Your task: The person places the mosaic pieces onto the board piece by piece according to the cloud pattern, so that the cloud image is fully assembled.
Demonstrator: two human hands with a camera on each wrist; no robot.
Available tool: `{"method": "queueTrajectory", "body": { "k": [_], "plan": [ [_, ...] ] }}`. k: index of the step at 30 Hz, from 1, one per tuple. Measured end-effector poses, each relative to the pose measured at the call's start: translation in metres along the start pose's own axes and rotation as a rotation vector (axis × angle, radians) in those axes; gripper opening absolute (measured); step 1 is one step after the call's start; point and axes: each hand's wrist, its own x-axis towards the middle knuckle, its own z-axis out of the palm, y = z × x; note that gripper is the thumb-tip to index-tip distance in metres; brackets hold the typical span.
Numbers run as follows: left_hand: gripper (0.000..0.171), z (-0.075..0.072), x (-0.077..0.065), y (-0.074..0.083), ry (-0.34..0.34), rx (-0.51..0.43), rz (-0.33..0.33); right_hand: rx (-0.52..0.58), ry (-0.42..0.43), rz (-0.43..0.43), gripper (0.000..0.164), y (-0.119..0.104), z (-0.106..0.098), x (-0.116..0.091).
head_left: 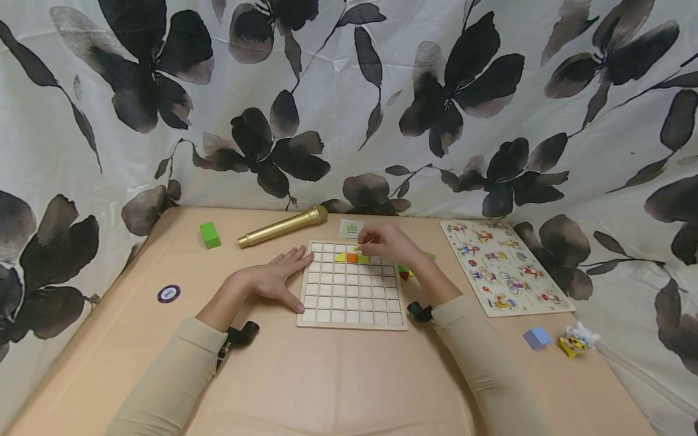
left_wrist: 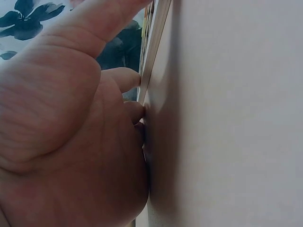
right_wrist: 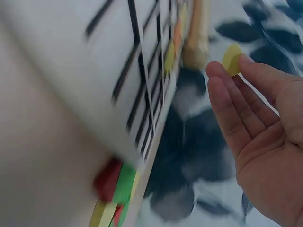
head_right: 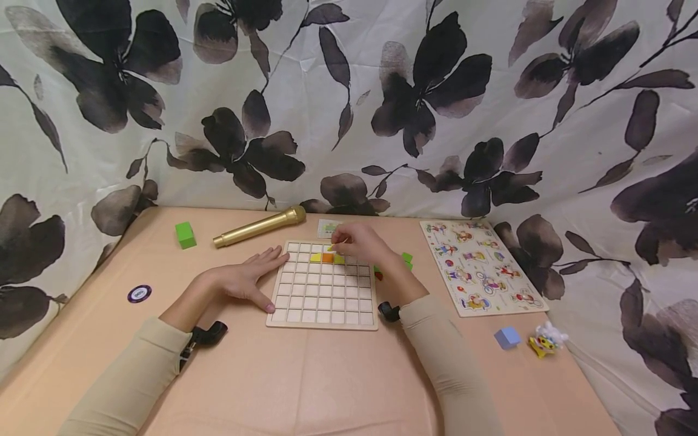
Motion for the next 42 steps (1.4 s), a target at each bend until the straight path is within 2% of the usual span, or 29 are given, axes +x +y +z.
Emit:
{"method": "queueTrajectory", "body": {
  "k": [5,11,19,27,33,42],
  "plan": [
    [0.131,0.000,0.000,0.000,0.003,-0.006,-0.002,-0.092,-0.135,-0.071,0.004,-0.017,0.021,0.022],
    [0.131,0.000,-0.001,0.000,0.002,-0.001,-0.004,-0.193,-0.217,-0.140,0.005,-0.028,0.042,0.036],
    [0.130,0.001,-0.001,0.001,0.001,-0.001,0.007,-0.246,-0.216,-0.141,0.005,-0.027,0.054,0.040],
    [0.130,0.000,-0.003,0.003,0.001,-0.001,0.008,-0.198,-0.239,-0.172,0.005,-0.026,0.054,0.040],
    [0.129,-0.001,-0.003,0.004,0.000,0.000,0.007,-0.216,-0.254,-0.179,0.008,-0.025,0.056,0.040],
    [0.129,0.001,-0.002,0.003,0.004,0.000,0.015,-0.363,-0.284,-0.266,0.008,-0.023,0.060,0.042]
  ]
}}
